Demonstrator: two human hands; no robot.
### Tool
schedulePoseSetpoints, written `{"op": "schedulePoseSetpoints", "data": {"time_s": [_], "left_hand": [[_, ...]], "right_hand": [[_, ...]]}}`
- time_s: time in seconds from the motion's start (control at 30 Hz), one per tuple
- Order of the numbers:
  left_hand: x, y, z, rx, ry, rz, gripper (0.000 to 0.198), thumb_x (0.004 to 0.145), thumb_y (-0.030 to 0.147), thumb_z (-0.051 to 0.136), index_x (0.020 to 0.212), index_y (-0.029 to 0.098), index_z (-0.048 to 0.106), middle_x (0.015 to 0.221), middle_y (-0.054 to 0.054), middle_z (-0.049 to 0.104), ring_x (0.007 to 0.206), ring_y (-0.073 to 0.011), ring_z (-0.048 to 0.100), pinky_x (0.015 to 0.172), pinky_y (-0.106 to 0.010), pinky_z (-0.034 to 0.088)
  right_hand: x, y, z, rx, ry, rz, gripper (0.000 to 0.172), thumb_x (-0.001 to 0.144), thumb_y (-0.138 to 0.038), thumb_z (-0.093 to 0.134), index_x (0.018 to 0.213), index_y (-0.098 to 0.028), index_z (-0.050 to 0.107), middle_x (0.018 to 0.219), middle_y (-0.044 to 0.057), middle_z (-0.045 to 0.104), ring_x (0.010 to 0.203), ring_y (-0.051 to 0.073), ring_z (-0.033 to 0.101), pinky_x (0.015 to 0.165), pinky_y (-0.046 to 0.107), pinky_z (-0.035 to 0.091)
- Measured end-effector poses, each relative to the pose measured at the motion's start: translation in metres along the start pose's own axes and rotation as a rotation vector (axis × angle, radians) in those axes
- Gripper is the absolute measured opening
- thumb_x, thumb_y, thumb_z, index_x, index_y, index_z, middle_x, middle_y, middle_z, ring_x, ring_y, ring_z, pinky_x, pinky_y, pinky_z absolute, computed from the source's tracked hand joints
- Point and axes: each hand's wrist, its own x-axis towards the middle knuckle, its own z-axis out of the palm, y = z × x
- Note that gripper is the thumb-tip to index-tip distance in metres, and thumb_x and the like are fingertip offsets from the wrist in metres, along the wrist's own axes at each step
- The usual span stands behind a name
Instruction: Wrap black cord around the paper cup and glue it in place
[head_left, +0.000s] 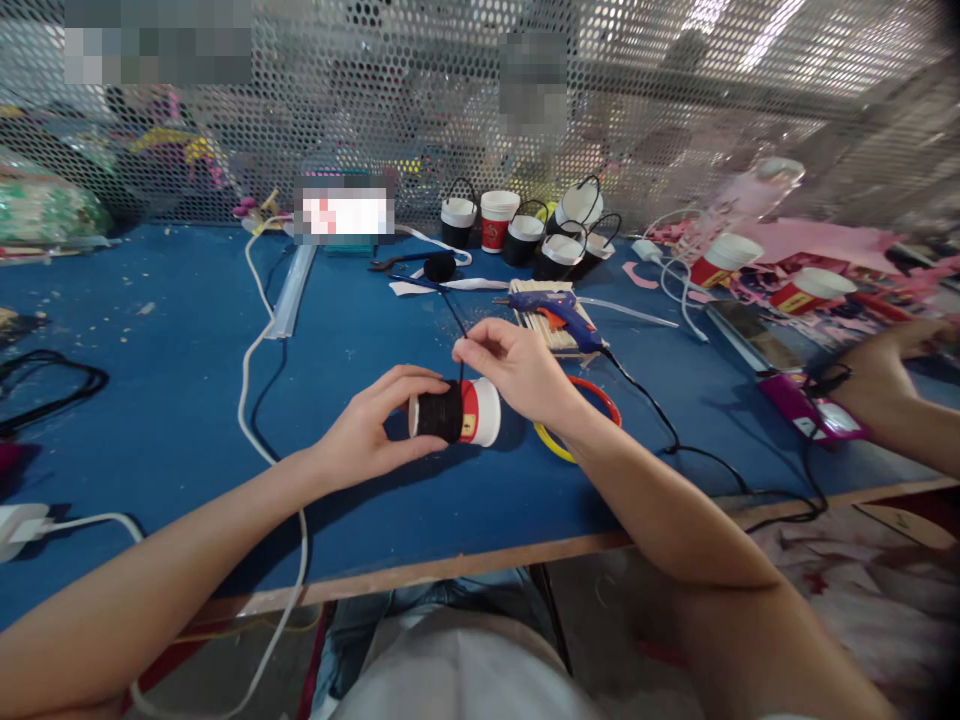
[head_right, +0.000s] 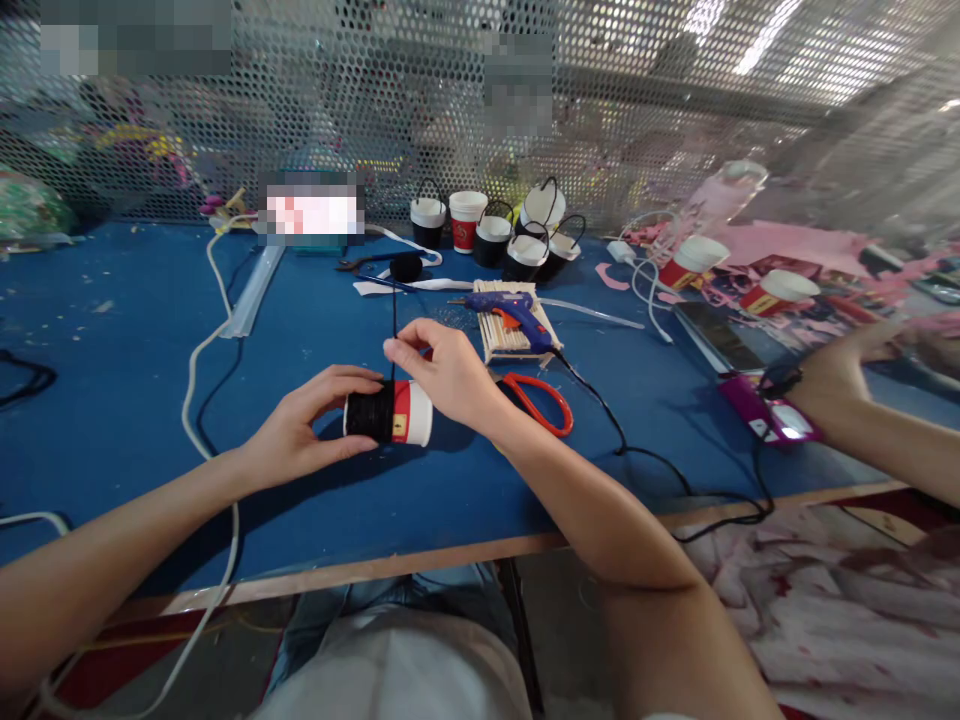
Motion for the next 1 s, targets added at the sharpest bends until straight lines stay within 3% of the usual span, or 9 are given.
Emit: {"op": "schedulePoseSetpoints", "data": {"time_s": [0.13,0.23,0.57,0.73,1.0], "left_hand": [[-0.001,-0.002,0.004,-0.172,-0.011,-0.161,0.049,0.075,0.029,0.067,0.119,0.02,0.047,0.113,-0.01,0.055,0.099,-0.0202,0.058,0.082,-0.033,0.052],[-0.001,-0.003,0.005,-0.22,-0.025,-0.202,0.049,0.075,0.03,0.067,0.118,0.019,0.048,0.112,-0.01,0.056,0.095,-0.0192,0.059,0.081,-0.033,0.052],[-0.001,0.002,0.003,-0.113,-0.059,-0.093,0.046,0.075,0.028,0.067,0.116,0.018,0.049,0.118,-0.012,0.053,0.108,-0.0219,0.053,0.087,-0.032,0.049],[0.0,0.005,0.001,0.014,-0.048,0.009,0.043,0.076,0.027,0.066,0.115,0.02,0.049,0.12,-0.012,0.051,0.114,-0.0231,0.049,0.096,-0.039,0.043],[-0.002,0.001,0.001,0.104,-0.059,0.006,0.042,0.08,0.027,0.061,0.118,0.021,0.046,0.122,-0.011,0.051,0.116,-0.0235,0.048,0.097,-0.04,0.042]], "right_hand": [[-0.001,0.004,-0.004,0.054,0.044,-0.001,0.025,0.084,-0.041,0.05,0.076,-0.018,0.054,0.073,0.001,0.061,0.07,0.012,0.056,0.066,0.026,0.043],[-0.001,0.007,-0.004,0.047,0.051,0.004,0.025,0.084,-0.041,0.05,0.076,-0.018,0.053,0.071,0.001,0.06,0.069,0.012,0.056,0.065,0.026,0.043],[0.0,0.011,0.0,-0.079,-0.017,0.021,0.024,0.085,-0.037,0.047,0.073,-0.017,0.052,0.069,0.001,0.06,0.066,0.012,0.054,0.062,0.026,0.04],[-0.002,0.011,0.001,-0.162,-0.078,0.066,0.027,0.085,-0.04,0.047,0.071,-0.017,0.053,0.067,0.0,0.058,0.06,0.011,0.048,0.059,0.026,0.035],[-0.003,0.011,0.005,-0.175,-0.052,0.096,0.025,0.084,-0.039,0.048,0.071,-0.018,0.053,0.068,0.0,0.057,0.062,0.011,0.048,0.06,0.026,0.035]]}}
